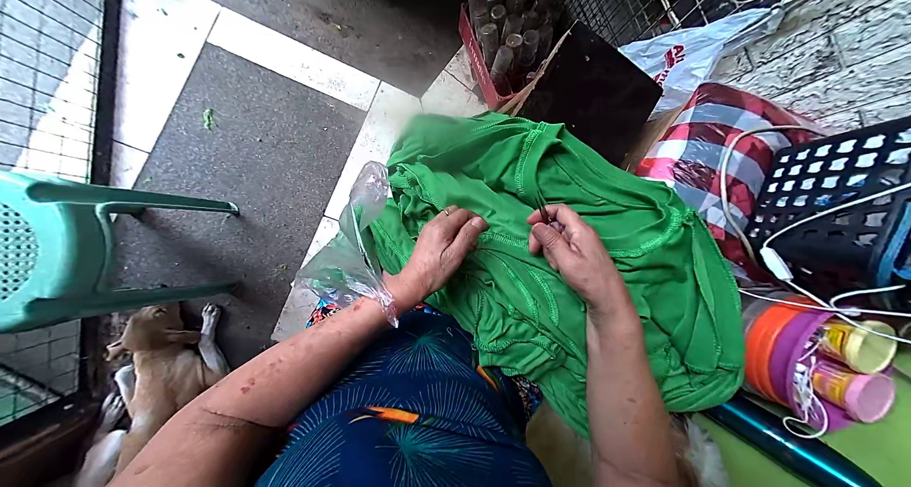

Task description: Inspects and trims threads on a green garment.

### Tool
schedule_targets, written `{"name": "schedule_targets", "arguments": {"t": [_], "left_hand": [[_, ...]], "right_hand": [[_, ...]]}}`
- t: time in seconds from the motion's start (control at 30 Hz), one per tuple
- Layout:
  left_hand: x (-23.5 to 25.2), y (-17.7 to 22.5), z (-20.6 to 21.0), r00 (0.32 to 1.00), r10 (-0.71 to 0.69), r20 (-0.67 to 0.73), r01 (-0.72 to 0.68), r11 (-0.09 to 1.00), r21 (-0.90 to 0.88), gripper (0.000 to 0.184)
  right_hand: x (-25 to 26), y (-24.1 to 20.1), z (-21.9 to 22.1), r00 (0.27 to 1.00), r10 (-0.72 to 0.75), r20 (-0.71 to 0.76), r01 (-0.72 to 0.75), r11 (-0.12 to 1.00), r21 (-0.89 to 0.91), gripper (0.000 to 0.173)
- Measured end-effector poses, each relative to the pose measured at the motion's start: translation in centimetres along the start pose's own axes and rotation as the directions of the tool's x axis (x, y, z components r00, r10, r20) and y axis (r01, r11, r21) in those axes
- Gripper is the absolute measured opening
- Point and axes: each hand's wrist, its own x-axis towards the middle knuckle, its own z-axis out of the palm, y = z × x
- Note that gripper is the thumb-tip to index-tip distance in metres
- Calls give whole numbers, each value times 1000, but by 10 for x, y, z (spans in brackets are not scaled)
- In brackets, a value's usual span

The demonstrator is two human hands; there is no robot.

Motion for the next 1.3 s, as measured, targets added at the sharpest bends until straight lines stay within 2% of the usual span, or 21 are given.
{"name": "schedule_targets", "arguments": {"t": [0.1, 0.17, 0.23, 0.33, 0.43, 0.67, 0.97, 1.07, 1.17, 1.23, 1.3], "left_hand": [[3, 6, 8, 1000, 8, -29, -6, 997, 79, 38], [4, 4, 7, 995, 74, -66, -69, 995, 79, 17], [2, 1, -1, 994, 82, -79, -80, 997, 23, 10], [-1, 1, -8, 999, -9, -35, 6, 998, -69, 12], [-1, 4, -11, 999, -41, -2, 41, 993, -109, 15], [-1, -6, -2, 994, 81, -79, -85, 995, -47, 14], [-2, -6, -2, 994, 70, -89, -75, 996, -52, 15], [-5, -1, -5, 996, -20, -83, 13, 996, -89, 16], [-8, 0, -8, 992, -97, -77, 86, 987, -135, 16], [-10, -3, -8, 993, -78, -91, 68, 991, -112, 15], [-10, -6, -5, 993, -13, -118, 9, 999, -39, 17]], "right_hand": [[2, 1, 4, 999, -50, -16, 49, 997, -61, 31], [3, 4, 8, 995, -100, -24, 97, 989, -112, 32], [3, 8, 10, 986, -164, -31, 156, 972, -177, 33], [2, 10, 15, 968, -251, -28, 228, 918, -325, 27], [0, 2, 19, 966, -260, -6, 226, 853, -471, 23], [7, -9, 31, 963, -264, 59, 237, 720, -652, 16], [16, 2, 33, 935, -326, 137, 333, 679, -655, 8], [15, 0, 25, 966, -232, 113, 255, 784, -566, 13], [14, 5, 13, 981, -184, 68, 196, 920, -338, 26], [14, 7, 10, 984, -173, 44, 178, 957, -230, 27], [14, 8, 10, 984, -174, 34, 178, 958, -223, 27]]}}
